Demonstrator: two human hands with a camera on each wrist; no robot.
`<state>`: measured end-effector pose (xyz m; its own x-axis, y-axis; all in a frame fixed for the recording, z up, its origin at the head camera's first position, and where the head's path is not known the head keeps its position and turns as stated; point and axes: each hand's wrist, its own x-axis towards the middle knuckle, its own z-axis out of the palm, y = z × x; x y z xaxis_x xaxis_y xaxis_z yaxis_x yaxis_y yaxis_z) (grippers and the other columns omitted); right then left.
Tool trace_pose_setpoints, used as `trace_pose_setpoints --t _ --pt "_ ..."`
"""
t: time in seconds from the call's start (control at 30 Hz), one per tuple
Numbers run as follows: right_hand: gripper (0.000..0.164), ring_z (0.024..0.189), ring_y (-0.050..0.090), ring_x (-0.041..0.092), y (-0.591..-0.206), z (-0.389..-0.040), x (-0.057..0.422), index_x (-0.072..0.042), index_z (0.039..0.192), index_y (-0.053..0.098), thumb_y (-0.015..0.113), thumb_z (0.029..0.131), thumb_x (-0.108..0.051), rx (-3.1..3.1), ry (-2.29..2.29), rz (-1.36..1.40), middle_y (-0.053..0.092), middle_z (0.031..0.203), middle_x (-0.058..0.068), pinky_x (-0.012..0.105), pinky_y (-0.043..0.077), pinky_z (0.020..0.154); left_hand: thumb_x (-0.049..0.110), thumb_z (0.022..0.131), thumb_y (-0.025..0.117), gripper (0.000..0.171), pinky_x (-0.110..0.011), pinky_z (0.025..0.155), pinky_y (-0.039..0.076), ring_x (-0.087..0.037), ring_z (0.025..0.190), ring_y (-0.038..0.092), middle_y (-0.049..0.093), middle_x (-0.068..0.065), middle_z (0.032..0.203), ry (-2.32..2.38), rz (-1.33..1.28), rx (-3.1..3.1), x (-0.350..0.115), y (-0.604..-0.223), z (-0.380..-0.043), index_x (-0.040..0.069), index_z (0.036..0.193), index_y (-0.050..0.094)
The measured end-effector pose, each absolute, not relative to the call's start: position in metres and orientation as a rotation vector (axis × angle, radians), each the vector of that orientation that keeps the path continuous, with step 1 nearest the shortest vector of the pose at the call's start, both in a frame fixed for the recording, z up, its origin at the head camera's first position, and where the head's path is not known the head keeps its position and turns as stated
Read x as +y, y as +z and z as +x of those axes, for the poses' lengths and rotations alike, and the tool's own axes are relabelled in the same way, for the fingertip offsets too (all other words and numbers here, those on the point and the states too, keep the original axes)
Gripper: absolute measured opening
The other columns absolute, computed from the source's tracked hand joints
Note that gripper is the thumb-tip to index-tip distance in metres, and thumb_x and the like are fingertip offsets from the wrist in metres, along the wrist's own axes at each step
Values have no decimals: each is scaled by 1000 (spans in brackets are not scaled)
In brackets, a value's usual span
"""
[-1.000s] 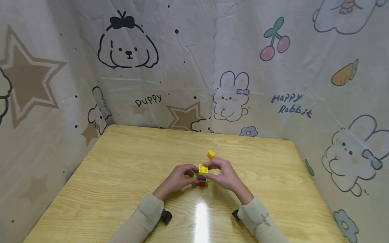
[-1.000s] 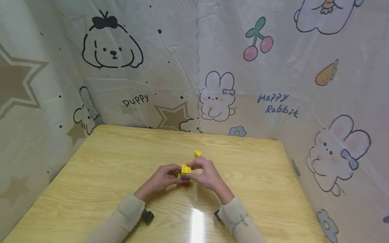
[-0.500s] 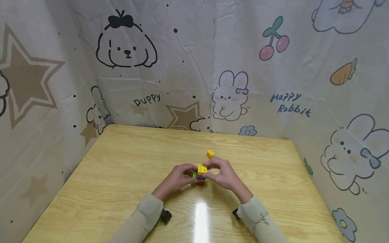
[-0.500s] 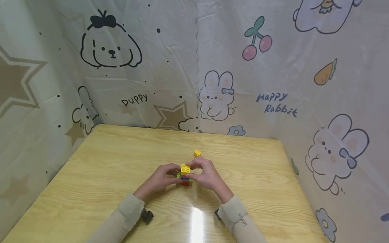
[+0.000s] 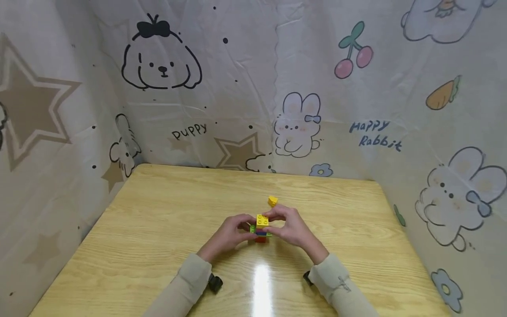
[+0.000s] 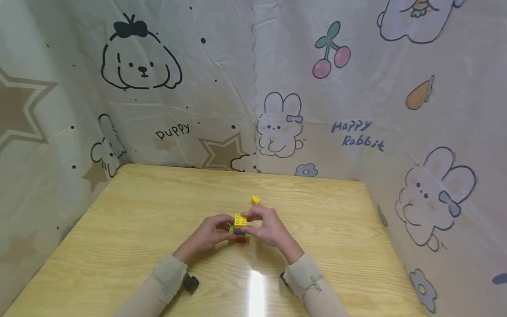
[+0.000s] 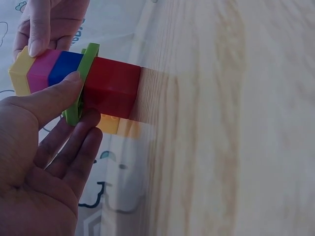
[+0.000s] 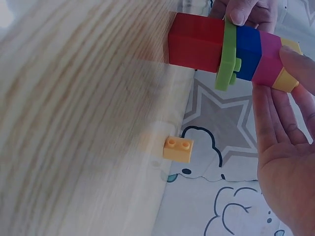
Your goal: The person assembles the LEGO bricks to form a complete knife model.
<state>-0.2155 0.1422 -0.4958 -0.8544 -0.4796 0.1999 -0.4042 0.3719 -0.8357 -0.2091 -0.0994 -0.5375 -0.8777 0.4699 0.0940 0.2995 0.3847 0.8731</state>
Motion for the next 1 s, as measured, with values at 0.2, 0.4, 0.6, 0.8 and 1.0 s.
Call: trace_pose_setpoints --t 0.2,0.4,0.6,0.8,1.0 --pt "31 104 73 24 -498 -215 140 -9 114 75 86 85 -8 2523 -1515 -798 71 113 6 56 57 97 21 94 78 30 -32 91 58 -13 101 67 72 3 121 1510 681 2454 -103 -538 -207 22 124 72" --pt "30 104 73 25 -496 -215 142 -10 114 74 85 85 -6 2533 -1503 -789 72 115 6 54 57 98 21 94 78 31 -30 91 58 -13 101 68 72 4 122 1513 689 2452 -101 -538 -208 22 124 71" --pt "29 104 73 25 -495 -216 142 -9 114 74 84 87 -9 2534 -1491 -807 72 116 8 53 58 98 19 94 78 32 -29 90 59 -12 100 68 72 2 121 1490 670 2468 -101 -536 -210 20 125 71" --pt "29 105 73 23 -495 -216 142 -10 114 73 84 87 -7 2547 -1477 -773 72 116 5 51 58 99 19 94 79 32 -29 90 58 -12 100 67 72 3 121 1484 649 2460 -100 -534 -210 21 125 71" --pt "30 105 73 23 -492 -214 141 -10 114 72 84 87 -7 2568 -1454 -790 72 117 5 49 58 98 19 93 79 32 -29 91 58 -12 100 67 72 4 121 1479 642 2465 -98 -533 -210 20 124 71"
